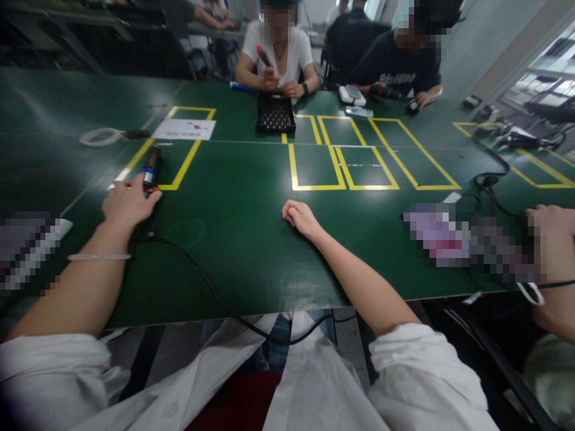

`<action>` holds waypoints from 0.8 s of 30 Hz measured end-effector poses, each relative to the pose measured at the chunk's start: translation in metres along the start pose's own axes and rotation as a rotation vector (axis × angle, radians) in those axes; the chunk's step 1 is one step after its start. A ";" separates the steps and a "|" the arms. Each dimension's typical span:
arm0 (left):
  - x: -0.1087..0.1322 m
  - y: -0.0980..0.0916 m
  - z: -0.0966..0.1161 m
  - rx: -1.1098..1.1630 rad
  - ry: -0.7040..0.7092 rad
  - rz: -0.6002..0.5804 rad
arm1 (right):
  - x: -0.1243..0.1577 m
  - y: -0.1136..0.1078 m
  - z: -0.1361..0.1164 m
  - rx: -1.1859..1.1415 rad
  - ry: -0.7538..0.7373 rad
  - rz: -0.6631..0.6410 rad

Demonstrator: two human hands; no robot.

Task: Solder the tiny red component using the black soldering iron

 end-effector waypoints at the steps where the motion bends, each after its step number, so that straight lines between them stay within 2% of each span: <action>1: 0.000 0.000 0.000 -0.002 0.005 0.006 | 0.000 -0.001 -0.001 -0.014 0.003 -0.016; 9: 0.013 0.000 0.010 0.034 0.132 0.181 | -0.007 -0.002 -0.004 -0.079 0.109 -0.046; 14: 0.016 -0.001 0.015 0.016 0.153 0.169 | -0.007 -0.002 -0.005 -0.087 0.127 -0.019; 18: 0.018 -0.001 0.015 -0.051 0.164 0.164 | -0.005 -0.001 -0.003 -0.048 0.079 0.031; 24: 0.021 -0.001 0.015 0.006 0.140 0.160 | -0.005 -0.002 0.002 0.039 0.050 0.034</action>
Point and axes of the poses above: each hand's wrist, its own x-axis away from the middle knuckle, its own y-axis out of the palm, z = x × y, the point moved 1 cm from there along -x, towards the middle knuckle, and after that the axes turned 8 degrees about y, right-handed, at the moved point
